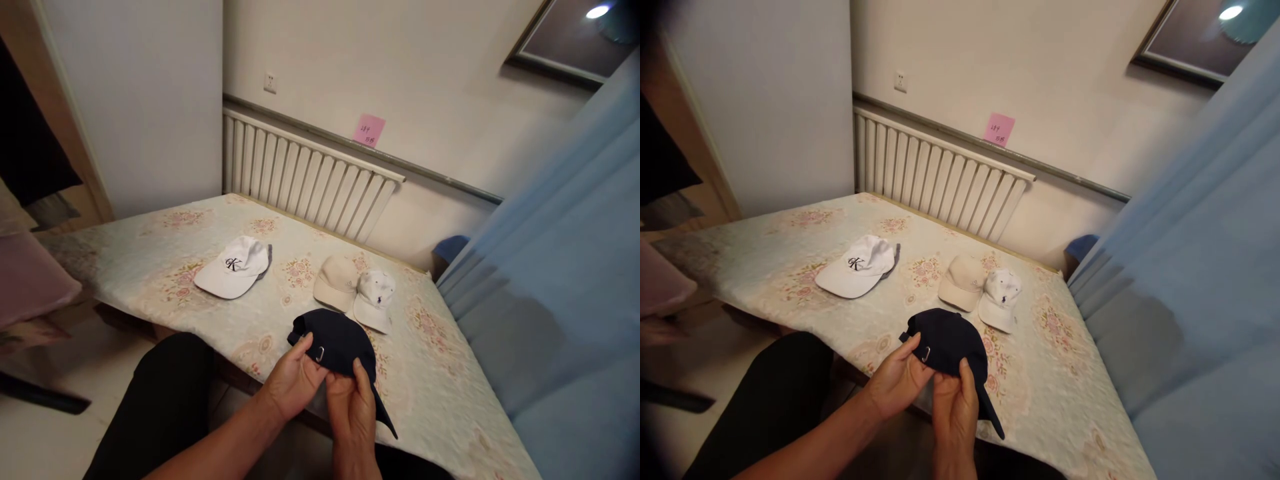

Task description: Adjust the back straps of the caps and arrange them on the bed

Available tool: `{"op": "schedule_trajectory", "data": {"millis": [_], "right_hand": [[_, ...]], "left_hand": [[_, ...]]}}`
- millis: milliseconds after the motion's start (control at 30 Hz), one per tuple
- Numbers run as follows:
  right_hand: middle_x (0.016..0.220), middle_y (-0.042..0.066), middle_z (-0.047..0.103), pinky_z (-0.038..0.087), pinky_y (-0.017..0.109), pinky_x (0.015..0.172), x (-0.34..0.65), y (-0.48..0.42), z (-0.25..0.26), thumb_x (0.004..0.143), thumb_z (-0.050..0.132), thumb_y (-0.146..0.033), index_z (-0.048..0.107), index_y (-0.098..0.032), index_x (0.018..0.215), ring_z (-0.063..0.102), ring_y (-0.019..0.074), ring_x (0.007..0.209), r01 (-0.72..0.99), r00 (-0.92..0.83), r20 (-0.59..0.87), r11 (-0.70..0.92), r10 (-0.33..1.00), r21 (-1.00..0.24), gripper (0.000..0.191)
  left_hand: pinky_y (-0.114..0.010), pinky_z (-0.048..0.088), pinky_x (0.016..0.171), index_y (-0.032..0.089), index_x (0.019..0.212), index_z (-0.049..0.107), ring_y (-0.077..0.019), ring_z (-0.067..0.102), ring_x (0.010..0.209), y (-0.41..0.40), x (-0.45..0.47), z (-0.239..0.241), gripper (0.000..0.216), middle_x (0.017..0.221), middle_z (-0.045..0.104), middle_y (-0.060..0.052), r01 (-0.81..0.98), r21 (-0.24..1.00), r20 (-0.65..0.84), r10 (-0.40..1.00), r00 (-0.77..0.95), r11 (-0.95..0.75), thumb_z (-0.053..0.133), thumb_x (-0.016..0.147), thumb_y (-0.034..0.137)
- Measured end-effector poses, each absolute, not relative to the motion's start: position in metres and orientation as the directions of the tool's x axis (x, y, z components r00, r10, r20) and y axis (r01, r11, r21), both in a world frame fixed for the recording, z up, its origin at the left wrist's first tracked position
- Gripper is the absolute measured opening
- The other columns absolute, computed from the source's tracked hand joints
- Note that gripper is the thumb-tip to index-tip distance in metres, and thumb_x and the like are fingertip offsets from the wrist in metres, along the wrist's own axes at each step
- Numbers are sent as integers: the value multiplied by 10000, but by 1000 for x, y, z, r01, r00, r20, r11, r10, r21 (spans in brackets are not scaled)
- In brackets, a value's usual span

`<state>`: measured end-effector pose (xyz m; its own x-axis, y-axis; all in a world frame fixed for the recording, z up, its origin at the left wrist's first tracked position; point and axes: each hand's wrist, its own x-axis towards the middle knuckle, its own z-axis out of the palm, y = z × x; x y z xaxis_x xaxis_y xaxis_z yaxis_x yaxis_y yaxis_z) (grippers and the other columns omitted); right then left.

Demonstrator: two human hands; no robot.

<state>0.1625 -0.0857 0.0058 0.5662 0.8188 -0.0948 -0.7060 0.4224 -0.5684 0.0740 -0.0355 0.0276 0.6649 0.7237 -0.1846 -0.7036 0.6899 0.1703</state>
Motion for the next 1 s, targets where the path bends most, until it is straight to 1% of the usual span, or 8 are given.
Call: {"op": "schedule_trajectory", "data": {"millis": [167, 300, 467, 633, 833, 933, 1000], "right_hand": [[1130, 50, 686, 355, 456, 1071, 162, -88, 6, 828, 589, -266, 526, -214, 1270, 623, 187, 1070, -718, 553, -94, 416, 828, -557, 450], [1123, 52, 688, 366, 460, 1065, 162, -89, 6, 828, 585, -270, 532, -214, 1268, 627, 191, 1058, -704, 564, -98, 416, 820, -575, 447], [1144, 48, 679, 360, 463, 1067, 161, -89, 6, 829, 591, -277, 503, -233, 1297, 623, 190, 1065, -701, 565, -86, 423, 821, -574, 479], [1119, 41, 690, 343, 458, 1077, 161, -90, 5, 835, 584, -263, 491, -229, 1305, 626, 183, 1060, -717, 561, -97, 424, 822, -553, 481], [1145, 54, 677, 342, 479, 1076, 161, -90, 7, 838, 579, -271, 491, -215, 1304, 612, 197, 1086, -706, 559, -70, 430, 826, -563, 478], [1137, 50, 681, 336, 478, 1079, 160, -90, 7, 833, 585, -279, 498, -217, 1299, 624, 198, 1065, -713, 559, -87, 425, 824, -558, 478], [1141, 49, 680, 336, 471, 1079, 160, -91, 7, 833, 585, -287, 497, -219, 1302, 625, 196, 1063, -713, 559, -92, 420, 824, -561, 482]], "left_hand": [[-380, 412, 1031, 102, 1289, 490, -210, 624, 1068, -37, 74, 27, 395, 1091, 690, -108, -706, 199, -187, 734, 653, 680, 512, 899, 161], [-377, 420, 1025, 93, 1278, 501, -211, 627, 1062, -38, 74, 26, 390, 1080, 693, -114, -701, 201, -197, 729, 656, 685, 518, 892, 143], [-380, 425, 1020, 93, 1262, 518, -216, 625, 1066, -38, 74, 26, 381, 1079, 693, -115, -701, 201, -194, 729, 657, 685, 529, 884, 137], [-376, 413, 1031, 100, 1269, 511, -210, 619, 1076, -39, 73, 25, 385, 1093, 689, -108, -697, 186, -174, 722, 670, 692, 524, 886, 139], [-384, 404, 1038, 101, 1289, 494, -213, 615, 1085, -40, 73, 25, 395, 1090, 690, -107, -707, 155, -145, 723, 675, 690, 493, 897, 151], [-391, 399, 1042, 118, 1292, 495, -212, 613, 1088, -40, 74, 25, 392, 1088, 692, -96, -720, 147, -126, 735, 666, 678, 476, 902, 150], [-392, 396, 1045, 108, 1289, 495, -214, 613, 1089, -40, 74, 26, 388, 1076, 695, -99, -720, 141, -118, 733, 670, 680, 470, 904, 146]]}}
